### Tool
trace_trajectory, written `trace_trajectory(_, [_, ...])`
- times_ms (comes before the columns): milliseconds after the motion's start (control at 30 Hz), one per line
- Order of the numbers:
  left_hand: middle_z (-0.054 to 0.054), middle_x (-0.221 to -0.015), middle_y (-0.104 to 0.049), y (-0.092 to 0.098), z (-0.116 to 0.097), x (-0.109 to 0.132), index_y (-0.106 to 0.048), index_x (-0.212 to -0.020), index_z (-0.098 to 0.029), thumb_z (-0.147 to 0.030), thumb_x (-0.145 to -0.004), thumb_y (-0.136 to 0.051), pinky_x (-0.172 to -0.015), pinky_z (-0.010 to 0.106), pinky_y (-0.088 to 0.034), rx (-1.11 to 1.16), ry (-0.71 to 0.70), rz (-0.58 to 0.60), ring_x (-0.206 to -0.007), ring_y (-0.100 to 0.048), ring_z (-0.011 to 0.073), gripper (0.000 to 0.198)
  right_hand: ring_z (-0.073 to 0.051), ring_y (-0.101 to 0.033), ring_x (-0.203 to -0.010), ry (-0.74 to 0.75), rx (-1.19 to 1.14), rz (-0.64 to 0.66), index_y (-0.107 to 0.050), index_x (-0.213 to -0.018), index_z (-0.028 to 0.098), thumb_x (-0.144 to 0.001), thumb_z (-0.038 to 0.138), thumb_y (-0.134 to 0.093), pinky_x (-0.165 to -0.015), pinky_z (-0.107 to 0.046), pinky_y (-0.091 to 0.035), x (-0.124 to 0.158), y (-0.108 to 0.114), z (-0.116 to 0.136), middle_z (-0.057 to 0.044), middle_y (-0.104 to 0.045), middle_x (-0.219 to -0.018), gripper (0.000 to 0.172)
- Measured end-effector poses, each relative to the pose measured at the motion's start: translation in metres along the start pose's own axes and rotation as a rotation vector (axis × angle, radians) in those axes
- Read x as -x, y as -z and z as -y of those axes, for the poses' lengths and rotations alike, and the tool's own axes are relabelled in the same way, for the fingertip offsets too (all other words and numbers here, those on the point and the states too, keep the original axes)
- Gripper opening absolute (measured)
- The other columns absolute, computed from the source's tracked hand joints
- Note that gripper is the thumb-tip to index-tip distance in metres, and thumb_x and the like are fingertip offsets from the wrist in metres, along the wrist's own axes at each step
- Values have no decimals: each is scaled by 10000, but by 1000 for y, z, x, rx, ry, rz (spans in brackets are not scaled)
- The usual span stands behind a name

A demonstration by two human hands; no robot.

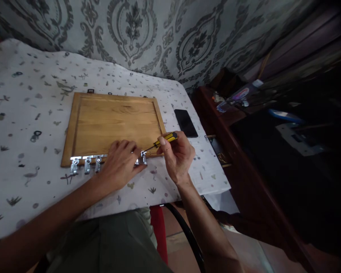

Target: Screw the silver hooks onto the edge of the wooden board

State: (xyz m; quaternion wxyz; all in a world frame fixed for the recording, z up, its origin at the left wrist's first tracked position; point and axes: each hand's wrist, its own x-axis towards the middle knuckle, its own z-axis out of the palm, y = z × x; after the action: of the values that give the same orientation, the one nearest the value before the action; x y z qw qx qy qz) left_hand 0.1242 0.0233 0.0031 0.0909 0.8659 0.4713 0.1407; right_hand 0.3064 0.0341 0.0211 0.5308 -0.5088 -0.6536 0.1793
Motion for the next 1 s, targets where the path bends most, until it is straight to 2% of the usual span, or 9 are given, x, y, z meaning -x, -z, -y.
trace_trajectory(200, [120, -1106, -656, 2, -2, -1, -678, -1137, -144, -438, -937, -696, -941, 491, -426, -48, 6, 26, -1118, -575, 339, 357, -106, -584, -601, 16, -58, 56, -603, -839, 227, -937, 427, -684, -541, -247, -501, -1, 2, 1, 31, -593, -732, 237])
trace_trajectory(300, [116, -1097, -662, 2, -2, -1, -675, -1131, -147, -440, -938, -694, -928, 489, -437, -62, 2, 22, -1107, -581, 337, 352, -93, -595, -606, -16, -117, 192, -652, -877, 217, -927, 429, -696, -553, -236, -521, -9, 7, 8, 17, -652, -791, 221])
trace_trajectory(433, [110, -1100, -668, 2, -2, -2, -671, -1141, -158, -433, -935, -701, -923, 489, -447, -58, 3, 18, -1094, -588, 330, 345, -73, -610, -594, -128, -273, 399, -663, -893, 206, -890, 435, -742, -541, -205, -556, -21, 14, 14, 15, -683, -852, 241])
trace_trajectory(567, [110, -1096, -670, 2, -2, -2, -675, -1135, -154, -442, -930, -706, -921, 491, -451, -72, 3, 21, -1090, -590, 332, 355, -82, -663, -680, -148, -337, 506, -706, -944, 205, -877, 409, -764, -605, -207, -613, -25, 18, 11, -10, -707, -974, 222])
trace_trajectory(767, [106, -1115, -667, 2, -2, -1, -660, -1171, -149, -452, -929, -710, -932, 478, -444, -78, 4, 35, -1102, -587, 325, 391, -93, -637, -611, -73, -203, 373, -716, -891, 199, -873, 448, -768, -519, -205, -551, -20, 16, 5, 5, -685, -832, 255])
trace_trajectory(1000, [107, -1098, -668, 1, -2, -1, -669, -1153, -146, -455, -933, -706, -929, 471, -434, -84, 0, 33, -1106, -584, 327, 381, -99, -547, -562, 27, 152, 104, -569, -725, 213, -905, 501, -708, -551, -247, -463, -4, 1, 6, 34, -606, -667, 368])
